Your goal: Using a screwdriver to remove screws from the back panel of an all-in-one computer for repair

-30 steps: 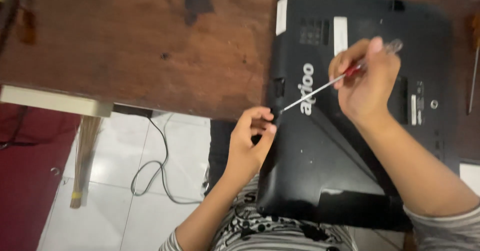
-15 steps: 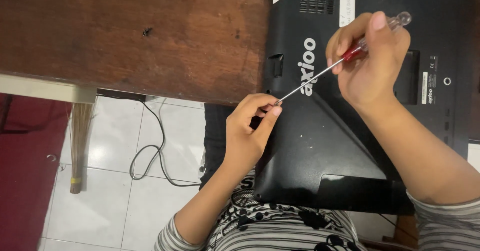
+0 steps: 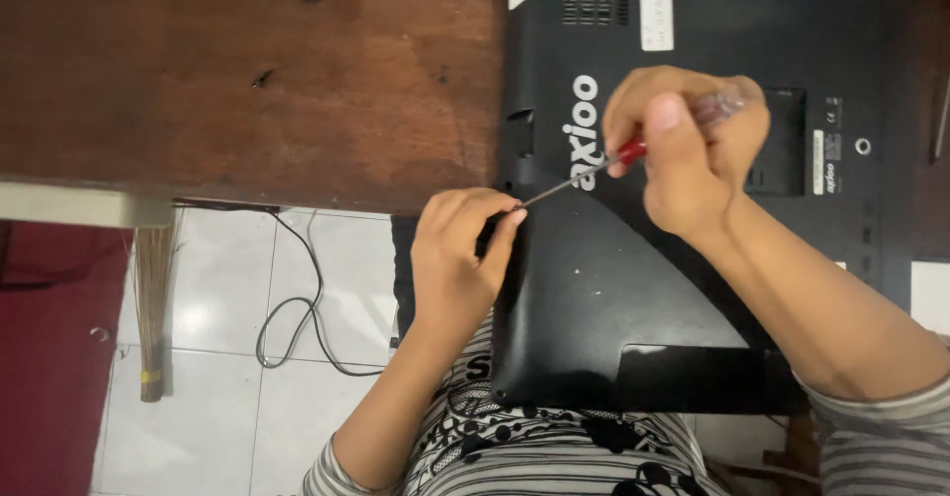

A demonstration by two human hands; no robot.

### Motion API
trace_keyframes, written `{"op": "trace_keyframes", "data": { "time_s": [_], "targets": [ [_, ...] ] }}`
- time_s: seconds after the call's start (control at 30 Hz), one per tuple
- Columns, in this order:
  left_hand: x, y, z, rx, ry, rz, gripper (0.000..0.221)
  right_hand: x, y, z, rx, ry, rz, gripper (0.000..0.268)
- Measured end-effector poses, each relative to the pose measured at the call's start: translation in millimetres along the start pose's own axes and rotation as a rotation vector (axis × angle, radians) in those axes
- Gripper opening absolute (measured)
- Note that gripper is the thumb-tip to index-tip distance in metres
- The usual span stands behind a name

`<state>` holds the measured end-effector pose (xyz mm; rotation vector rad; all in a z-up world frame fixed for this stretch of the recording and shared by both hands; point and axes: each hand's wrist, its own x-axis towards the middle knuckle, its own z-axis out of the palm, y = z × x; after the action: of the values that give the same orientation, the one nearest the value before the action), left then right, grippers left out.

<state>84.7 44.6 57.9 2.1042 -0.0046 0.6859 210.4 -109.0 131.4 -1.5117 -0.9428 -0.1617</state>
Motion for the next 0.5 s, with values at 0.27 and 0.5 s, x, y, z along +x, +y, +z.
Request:
{"op": "trace_keyframes", "data": {
  "time_s": [0.27, 0.5],
  "targets": [
    [2.9, -5.4, 3.8, 0.071, 0.034, 0.025, 0.009, -6.9, 1.5, 1.2, -0.025, -0.005, 0.121, 0.047],
    [5.7, -12.1, 6.4, 0.079, 0.046, 0.042, 0.007, 0.9, -13.2, 6.8, -0.171, -0.063, -0.120, 0.046]
  ]
}}
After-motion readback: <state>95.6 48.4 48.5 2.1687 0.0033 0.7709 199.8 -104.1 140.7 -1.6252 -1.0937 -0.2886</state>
